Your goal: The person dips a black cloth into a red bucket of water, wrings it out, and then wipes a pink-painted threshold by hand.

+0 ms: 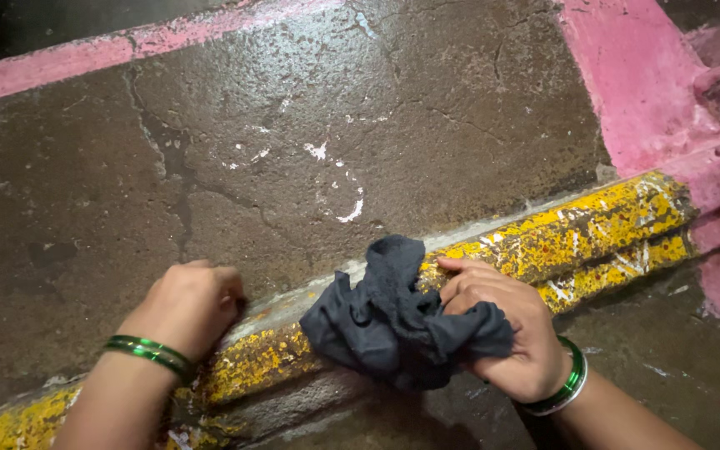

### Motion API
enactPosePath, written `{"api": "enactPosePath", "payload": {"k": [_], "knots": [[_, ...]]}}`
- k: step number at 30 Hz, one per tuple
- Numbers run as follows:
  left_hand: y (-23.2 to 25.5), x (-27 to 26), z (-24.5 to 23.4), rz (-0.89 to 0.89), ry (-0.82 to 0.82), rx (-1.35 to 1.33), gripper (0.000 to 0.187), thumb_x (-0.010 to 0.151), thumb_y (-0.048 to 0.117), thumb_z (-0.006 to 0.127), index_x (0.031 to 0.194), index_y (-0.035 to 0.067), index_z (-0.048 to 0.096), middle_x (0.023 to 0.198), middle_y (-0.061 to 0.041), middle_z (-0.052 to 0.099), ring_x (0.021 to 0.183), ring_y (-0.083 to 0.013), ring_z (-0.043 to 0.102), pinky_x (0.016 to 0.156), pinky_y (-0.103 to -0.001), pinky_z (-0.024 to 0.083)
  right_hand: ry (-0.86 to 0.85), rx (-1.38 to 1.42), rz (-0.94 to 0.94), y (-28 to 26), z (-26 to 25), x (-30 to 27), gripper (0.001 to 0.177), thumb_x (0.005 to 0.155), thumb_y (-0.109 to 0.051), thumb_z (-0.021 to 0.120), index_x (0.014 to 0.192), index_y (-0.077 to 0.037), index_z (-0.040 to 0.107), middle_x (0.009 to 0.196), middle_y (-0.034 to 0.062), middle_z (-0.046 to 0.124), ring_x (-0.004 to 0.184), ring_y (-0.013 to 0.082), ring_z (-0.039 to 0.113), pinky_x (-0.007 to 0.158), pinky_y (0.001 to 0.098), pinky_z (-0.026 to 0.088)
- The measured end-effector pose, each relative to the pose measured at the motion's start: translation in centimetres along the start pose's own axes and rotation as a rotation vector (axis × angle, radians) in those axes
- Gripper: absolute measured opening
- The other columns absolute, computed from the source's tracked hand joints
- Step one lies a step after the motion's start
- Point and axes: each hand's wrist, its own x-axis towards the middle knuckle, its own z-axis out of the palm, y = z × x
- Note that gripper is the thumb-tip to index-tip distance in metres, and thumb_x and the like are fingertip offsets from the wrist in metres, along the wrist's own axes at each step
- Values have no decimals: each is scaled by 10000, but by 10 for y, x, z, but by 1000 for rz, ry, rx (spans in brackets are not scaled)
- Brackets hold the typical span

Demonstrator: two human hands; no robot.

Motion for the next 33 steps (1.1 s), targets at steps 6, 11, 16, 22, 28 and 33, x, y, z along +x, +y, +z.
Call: {"api": "enactPosePath", "payload": {"k": [6, 11, 16, 22, 28, 33], "knots": [[-3, 10, 8, 28, 53, -41, 127, 777, 123, 714, 877, 140, 790, 940, -139, 753, 932, -353, 724, 867, -446, 583, -7, -4, 2, -1, 0, 1, 238, 585, -77, 643, 823, -76, 632, 796, 35, 662, 837, 245, 705, 1133, 549, 499], [-14, 10, 4, -53, 45, -201, 128, 768, 176, 789, 877, 110, 776, 827, -100, 772, 800, -264, 752, 766, -386, 597, 2, 9, -18, 0, 0, 0, 231, 610, -94, 662, 840, -80, 636, 819, 35, 671, 853, 248, 711, 1130, 537, 504], [-55, 12, 5, -132, -3, -718, 114, 792, 70, 785, 880, 40, 720, 759, -50, 686, 681, -164, 611, 607, -352, 499, 6, 9, -44, 4, -1, -2, 238, 650, -130, 706, 873, -79, 641, 859, 46, 683, 899, 263, 713, 1127, 531, 496], [-78, 7, 25, 102, -31, -1412, 151, 827, -76, 657, 938, 25, 643, 914, -49, 672, 784, -124, 658, 699, -273, 534, 15, 36, -49, 6, -1, -3, 251, 690, -143, 729, 904, -62, 626, 885, 59, 675, 905, 275, 710, 1110, 511, 511], [-42, -60, 5, 355, -79, -1755, 159, 882, -77, 664, 958, 48, 601, 991, -70, 640, 887, -154, 633, 810, -322, 564, 47, 32, -69, 19, 1, -13, 263, 686, -133, 720, 926, -46, 655, 919, 97, 701, 942, 306, 720, 1134, 488, 500], [13, -156, 28, 630, -191, -2040, 136, 930, -28, 690, 1018, 36, 609, 961, -86, 608, 912, -215, 603, 848, -340, 524, 161, -111, -73, 23, 10, -30, 479, 670, -117, 710, 1134, -1, 695, 1165, 205, 695, 1141, 401, 650, 1080, 447, 456]]}}
